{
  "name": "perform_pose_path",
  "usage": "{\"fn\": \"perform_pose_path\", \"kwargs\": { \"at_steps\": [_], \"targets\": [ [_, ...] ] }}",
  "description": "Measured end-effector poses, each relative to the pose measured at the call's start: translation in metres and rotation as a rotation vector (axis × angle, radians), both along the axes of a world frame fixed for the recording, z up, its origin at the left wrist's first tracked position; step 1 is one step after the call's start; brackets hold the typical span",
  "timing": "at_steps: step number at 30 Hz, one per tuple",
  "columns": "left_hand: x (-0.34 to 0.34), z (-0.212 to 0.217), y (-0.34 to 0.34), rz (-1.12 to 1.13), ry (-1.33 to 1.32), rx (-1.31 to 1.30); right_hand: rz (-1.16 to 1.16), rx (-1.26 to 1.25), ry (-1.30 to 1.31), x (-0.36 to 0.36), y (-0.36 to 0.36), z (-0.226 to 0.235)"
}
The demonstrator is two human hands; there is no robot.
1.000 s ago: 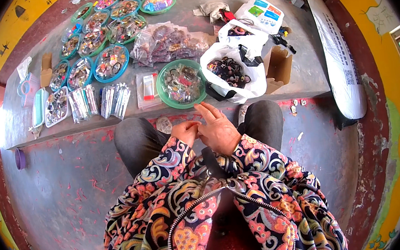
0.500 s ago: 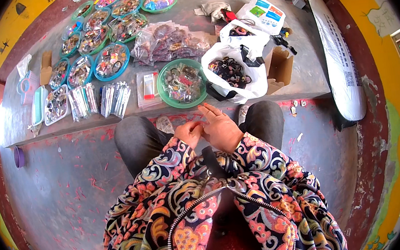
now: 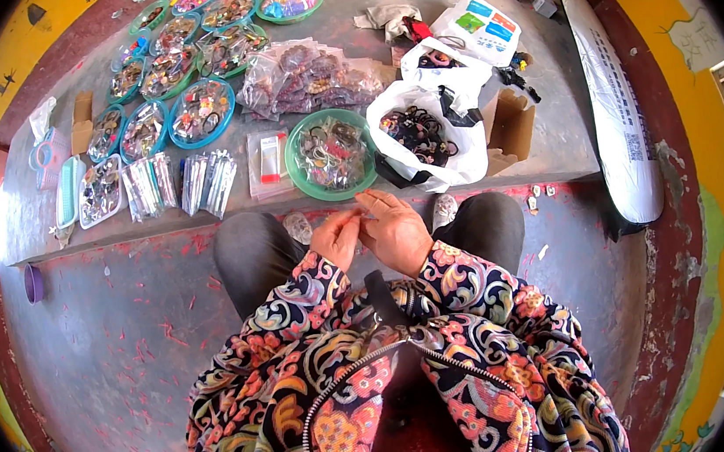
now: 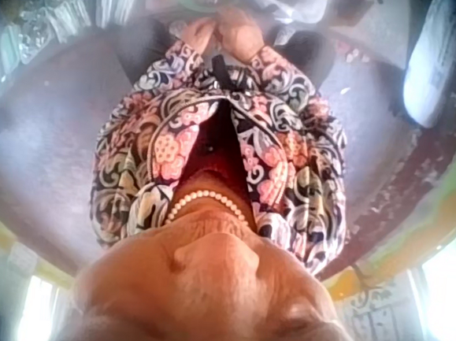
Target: The person sits on the floor and assembles small keychains by hand. They pick up small plastic charms and metal rings, attach the charms to the rings, and place the finished keychains into a green plastic bowl.
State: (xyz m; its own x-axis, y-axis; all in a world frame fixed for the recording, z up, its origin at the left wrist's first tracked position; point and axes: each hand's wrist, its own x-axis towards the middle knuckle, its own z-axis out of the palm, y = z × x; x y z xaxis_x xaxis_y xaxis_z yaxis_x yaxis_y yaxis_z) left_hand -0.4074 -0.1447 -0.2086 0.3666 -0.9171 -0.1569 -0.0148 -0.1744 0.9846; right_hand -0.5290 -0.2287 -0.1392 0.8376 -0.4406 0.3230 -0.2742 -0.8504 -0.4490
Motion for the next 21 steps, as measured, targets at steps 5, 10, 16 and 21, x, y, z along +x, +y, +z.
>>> {"fn": "perform_pose_path", "kwargs": {
  "at_steps": [5, 10, 16, 21],
  "targets": [
    [0.030, 0.012, -0.025, 0.129, -0.068, 0.104, 0.104, 0.038, -0.165, 0.004, -0.025, -0.005],
    [0.064, -0.022, -0.035, 0.179, -0.112, 0.183, -0.205, 0.279, 0.039, -0.016, -0.102, -0.045],
    [0.069, -0.045, -0.047, 0.294, 0.186, 0.202, -0.402, 0.403, 0.282, -0.037, -0.198, -0.102],
    [0.076, -0.043, -0.046, 0.309, 0.281, 0.279, -0.477, 0.508, 0.355, -0.034, -0.237, -0.157]
  ]
}}
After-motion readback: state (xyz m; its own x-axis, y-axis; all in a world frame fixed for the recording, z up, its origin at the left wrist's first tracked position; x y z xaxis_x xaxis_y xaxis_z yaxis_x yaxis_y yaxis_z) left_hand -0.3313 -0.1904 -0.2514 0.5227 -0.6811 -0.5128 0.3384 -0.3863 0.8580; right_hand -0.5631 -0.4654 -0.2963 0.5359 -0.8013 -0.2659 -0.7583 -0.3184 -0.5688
